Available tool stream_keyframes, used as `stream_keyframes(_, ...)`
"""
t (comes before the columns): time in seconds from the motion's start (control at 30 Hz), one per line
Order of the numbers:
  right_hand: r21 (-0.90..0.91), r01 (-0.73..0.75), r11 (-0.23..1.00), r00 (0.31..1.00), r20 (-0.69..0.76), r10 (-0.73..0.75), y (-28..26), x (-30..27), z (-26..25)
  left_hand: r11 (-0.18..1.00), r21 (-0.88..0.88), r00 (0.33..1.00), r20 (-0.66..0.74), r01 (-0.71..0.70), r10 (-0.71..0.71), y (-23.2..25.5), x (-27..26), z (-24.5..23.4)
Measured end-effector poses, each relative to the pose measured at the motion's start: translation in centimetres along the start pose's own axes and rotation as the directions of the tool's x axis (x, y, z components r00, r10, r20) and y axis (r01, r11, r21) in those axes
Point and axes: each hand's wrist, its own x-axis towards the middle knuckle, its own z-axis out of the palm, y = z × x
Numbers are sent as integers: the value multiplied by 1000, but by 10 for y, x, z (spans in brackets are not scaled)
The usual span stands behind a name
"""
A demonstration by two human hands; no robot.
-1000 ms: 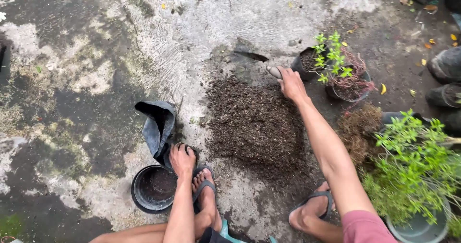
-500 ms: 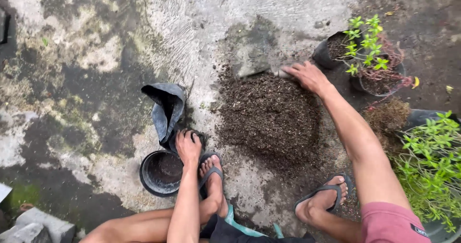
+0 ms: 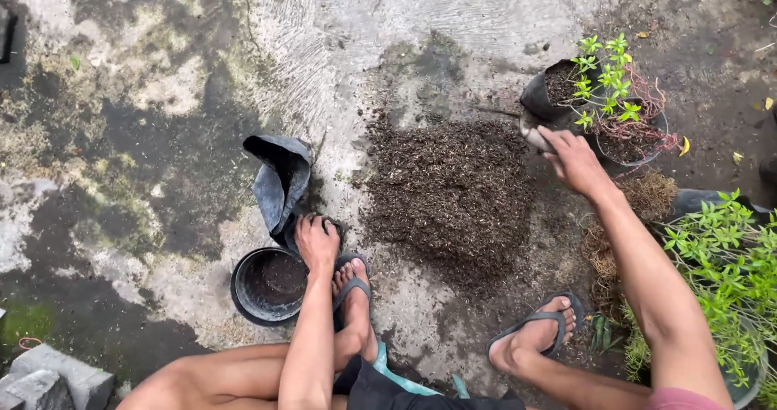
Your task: A person sits on the ground and uses a hand trowel to mix and prepare a pile of potting soil.
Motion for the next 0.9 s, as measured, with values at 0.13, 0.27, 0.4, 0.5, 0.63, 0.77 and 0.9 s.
stream_keyframes(0.13, 55, -33, 998, 998, -48, 35, -9, 68, 50, 1000, 12, 1000, 22, 15, -15, 3, 1, -3)
stream_keyframes(0.27, 117, -3, 993, 996, -84, 13, -34, 120, 69, 1000, 9, 1000, 11, 18, -18, 4, 0, -3)
stream_keyframes(0.4, 29, 206, 978, 979, -13, -206, -51, 93, 31, 1000, 1, 1000, 13, 21, -21, -2, 0, -1)
stream_keyframes(0.5, 10, 238, 971, 970, 50, -239, -37, 57, 8, 1000, 5, 1000, 0, 26, -26, -1, 2, 3)
stream_keyframes(0.63, 17, 213, 977, 976, 40, -214, -23, 61, 6, 998, 14, 998, 28, 64, -64, -2, 2, 5)
stream_keyframes(0.77, 0, 151, 989, 988, -45, -151, -54, 121, 35, 997, -8, 997, 11, 75, -75, -3, -1, 3)
stream_keyframes(0.9, 122, 47, 991, 997, -65, -40, -95, 189, 75, 994, -59, 996, -10, 87, -87, 8, 4, -13)
